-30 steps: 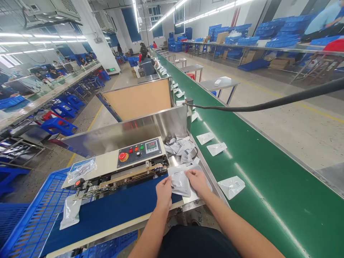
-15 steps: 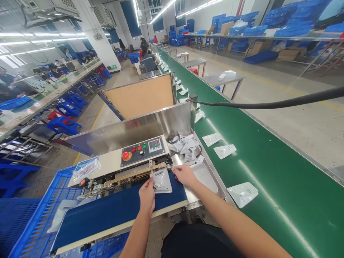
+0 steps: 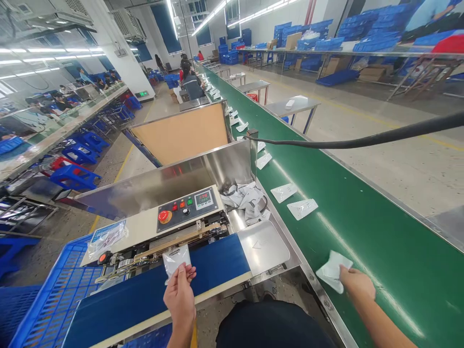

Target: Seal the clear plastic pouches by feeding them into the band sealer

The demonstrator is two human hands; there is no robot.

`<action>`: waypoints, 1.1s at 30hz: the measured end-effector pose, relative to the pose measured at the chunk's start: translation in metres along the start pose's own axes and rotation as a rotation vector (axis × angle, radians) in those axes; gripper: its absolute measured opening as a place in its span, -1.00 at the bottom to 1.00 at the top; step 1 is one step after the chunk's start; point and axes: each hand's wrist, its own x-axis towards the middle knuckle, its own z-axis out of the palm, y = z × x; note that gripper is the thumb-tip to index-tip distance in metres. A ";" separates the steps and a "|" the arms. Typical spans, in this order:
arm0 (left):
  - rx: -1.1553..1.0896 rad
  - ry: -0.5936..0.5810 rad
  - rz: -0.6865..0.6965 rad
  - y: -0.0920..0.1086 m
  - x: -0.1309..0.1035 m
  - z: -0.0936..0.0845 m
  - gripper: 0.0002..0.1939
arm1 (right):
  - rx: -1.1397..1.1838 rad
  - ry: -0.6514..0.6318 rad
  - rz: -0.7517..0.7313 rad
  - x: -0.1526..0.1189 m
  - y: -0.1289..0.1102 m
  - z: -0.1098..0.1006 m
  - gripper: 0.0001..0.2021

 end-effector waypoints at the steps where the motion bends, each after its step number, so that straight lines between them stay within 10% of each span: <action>1: 0.023 -0.062 0.014 0.002 -0.008 0.012 -0.46 | 0.031 -0.031 0.030 -0.006 -0.008 -0.005 -0.73; 8: 0.166 -0.690 0.243 0.014 -0.072 0.101 -0.50 | 0.451 0.132 -0.549 -0.086 -0.128 -0.044 -0.58; 13: 0.178 -0.890 0.336 0.018 -0.098 0.136 -0.50 | 0.520 -0.291 -0.923 -0.159 -0.179 -0.043 -0.65; 18: 0.194 -0.774 0.231 0.016 -0.094 0.127 -0.42 | 0.727 -0.727 -0.759 -0.187 -0.181 -0.023 -0.53; 23: 0.200 -0.734 0.196 0.002 -0.084 0.121 -0.44 | 0.720 -0.754 -0.538 -0.184 -0.180 0.002 -0.43; 29: 0.034 -0.433 -0.247 -0.019 -0.054 0.141 -0.53 | 0.792 -0.846 -0.279 -0.171 -0.217 0.022 -0.57; 33: -0.026 -0.365 -0.310 -0.023 -0.032 0.145 -0.54 | 0.795 -0.927 -0.147 -0.174 -0.248 0.035 -0.69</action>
